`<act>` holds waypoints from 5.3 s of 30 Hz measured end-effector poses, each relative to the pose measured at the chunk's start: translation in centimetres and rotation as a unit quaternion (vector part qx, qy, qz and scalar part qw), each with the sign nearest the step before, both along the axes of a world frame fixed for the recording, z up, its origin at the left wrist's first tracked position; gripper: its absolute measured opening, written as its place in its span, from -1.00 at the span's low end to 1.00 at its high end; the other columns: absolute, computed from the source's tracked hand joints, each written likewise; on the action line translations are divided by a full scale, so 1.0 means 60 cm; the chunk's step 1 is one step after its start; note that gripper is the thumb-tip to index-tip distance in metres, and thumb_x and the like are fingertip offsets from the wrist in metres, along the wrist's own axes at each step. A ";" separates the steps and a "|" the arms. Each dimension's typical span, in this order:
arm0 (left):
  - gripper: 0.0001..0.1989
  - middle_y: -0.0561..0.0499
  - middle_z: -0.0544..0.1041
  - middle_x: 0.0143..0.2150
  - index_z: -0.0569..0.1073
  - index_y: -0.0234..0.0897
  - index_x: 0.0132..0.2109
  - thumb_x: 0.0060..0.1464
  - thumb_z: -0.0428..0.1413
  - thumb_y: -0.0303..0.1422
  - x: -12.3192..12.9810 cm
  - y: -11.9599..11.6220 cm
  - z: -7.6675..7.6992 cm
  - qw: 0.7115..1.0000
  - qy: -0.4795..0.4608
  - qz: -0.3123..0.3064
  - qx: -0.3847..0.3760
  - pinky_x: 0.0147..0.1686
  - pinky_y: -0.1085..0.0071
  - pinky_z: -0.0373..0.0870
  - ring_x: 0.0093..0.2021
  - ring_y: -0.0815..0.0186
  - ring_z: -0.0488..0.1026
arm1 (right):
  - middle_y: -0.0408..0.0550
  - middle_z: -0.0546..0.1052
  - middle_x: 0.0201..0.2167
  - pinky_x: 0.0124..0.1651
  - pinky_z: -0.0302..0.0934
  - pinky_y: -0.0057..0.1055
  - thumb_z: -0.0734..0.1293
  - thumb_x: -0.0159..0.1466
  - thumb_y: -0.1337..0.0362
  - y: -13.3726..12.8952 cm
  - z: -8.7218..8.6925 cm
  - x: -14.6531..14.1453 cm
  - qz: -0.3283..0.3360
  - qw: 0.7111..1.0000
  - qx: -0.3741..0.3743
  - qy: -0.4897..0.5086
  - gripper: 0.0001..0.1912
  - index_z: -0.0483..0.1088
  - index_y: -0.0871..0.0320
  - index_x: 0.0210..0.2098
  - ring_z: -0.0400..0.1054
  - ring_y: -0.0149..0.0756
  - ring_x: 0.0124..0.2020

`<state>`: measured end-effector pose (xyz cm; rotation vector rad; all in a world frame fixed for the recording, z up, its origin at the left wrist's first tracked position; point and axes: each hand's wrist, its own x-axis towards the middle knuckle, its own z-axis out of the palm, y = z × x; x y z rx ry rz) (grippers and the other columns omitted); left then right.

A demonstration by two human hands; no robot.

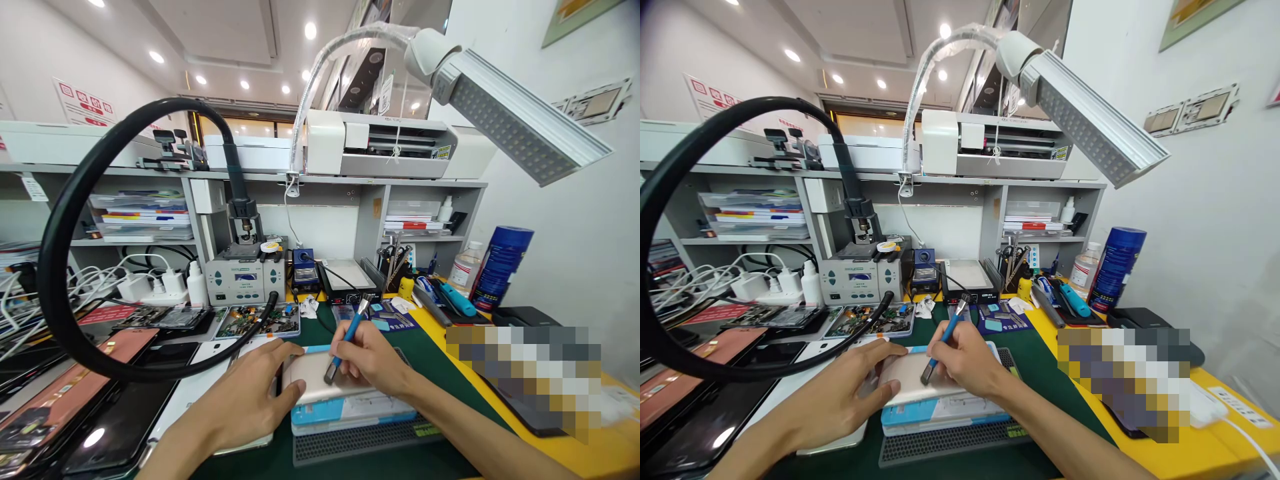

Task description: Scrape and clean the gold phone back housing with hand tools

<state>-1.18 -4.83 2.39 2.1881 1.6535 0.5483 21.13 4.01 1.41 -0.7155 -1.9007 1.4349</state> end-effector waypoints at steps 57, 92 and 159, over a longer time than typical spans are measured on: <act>-0.73 0.18 0.14 -0.46 0.31 -0.22 -0.41 0.23 0.08 -0.21 0.019 0.002 -0.006 0.966 -0.255 -0.040 -0.024 -0.39 0.47 0.09 -0.40 0.40 0.07 | -0.07 0.53 -0.40 -0.32 0.25 -0.40 0.28 0.39 0.29 -0.066 0.045 -0.020 -0.074 0.933 0.351 0.034 -0.82 0.46 0.15 -0.34 0.39 -0.34 -0.39; -0.72 0.19 0.16 -0.47 0.28 -0.20 -0.42 0.24 0.08 -0.23 0.021 0.001 0.002 0.966 -0.254 -0.042 -0.028 -0.41 0.48 0.08 -0.42 0.41 0.08 | -0.09 0.50 -0.46 -0.36 0.22 -0.40 0.29 0.35 0.35 -0.070 0.042 -0.020 -0.104 0.916 0.383 0.053 -0.83 0.39 0.17 -0.40 0.37 -0.36 -0.44; -0.75 0.16 0.19 -0.44 0.39 -0.21 -0.35 0.26 0.07 -0.19 0.020 0.000 -0.002 0.969 -0.243 -0.042 -0.019 -0.40 0.49 0.09 -0.37 0.38 0.11 | -0.07 0.50 -0.38 -0.30 0.23 -0.35 0.29 0.37 0.34 -0.063 0.037 -0.002 -0.068 0.930 0.361 0.034 -0.88 0.42 0.15 -0.32 0.36 -0.32 -0.37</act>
